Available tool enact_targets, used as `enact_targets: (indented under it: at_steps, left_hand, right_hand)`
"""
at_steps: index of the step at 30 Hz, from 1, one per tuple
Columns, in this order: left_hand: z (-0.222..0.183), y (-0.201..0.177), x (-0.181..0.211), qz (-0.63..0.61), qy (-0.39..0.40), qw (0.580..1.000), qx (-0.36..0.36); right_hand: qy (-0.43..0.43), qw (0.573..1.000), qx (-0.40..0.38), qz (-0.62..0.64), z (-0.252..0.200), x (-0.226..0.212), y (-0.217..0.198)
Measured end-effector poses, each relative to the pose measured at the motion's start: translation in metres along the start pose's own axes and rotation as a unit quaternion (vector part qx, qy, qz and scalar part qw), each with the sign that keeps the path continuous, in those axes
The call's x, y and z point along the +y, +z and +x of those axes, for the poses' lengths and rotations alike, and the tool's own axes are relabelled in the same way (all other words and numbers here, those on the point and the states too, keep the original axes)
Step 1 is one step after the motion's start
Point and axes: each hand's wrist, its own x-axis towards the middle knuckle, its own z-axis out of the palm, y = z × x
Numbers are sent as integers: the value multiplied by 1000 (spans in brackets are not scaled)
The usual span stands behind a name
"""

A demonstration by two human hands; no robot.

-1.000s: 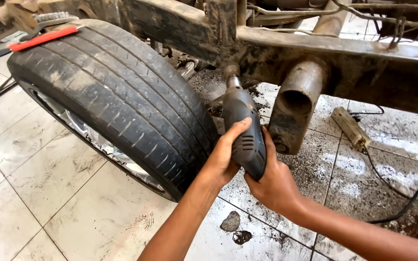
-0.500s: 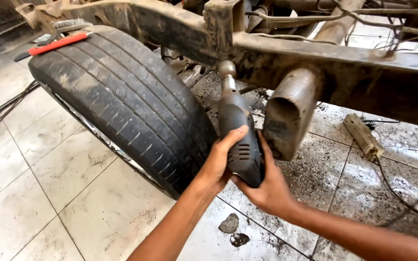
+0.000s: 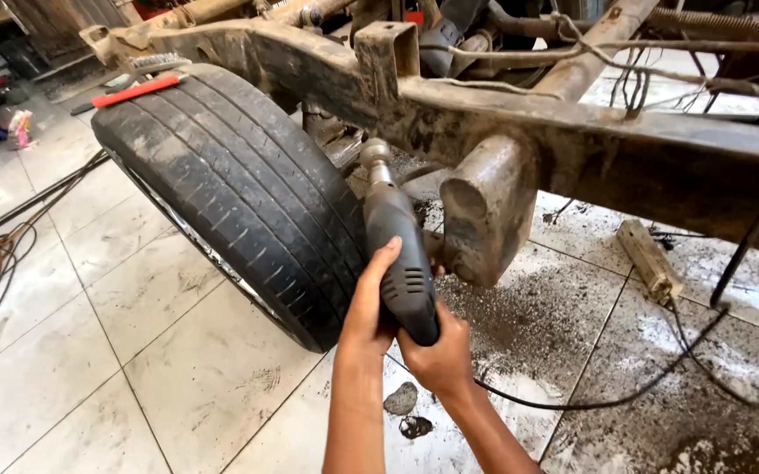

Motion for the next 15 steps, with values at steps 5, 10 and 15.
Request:
enact_targets:
  at_steps: [5, 10, 15]
  left_hand:
    - [9, 6, -12, -19, 25, 999, -18]
    - [27, 2, -24, -42, 0, 998, -43]
    - [27, 11, -26, -32, 19, 998, -53]
  right_hand:
    - [44, 998, -13, -34, 3, 4, -9]
    - [53, 997, 24, -53, 6, -4, -12]
    - [61, 994, 42, -76, 11, 4, -14]
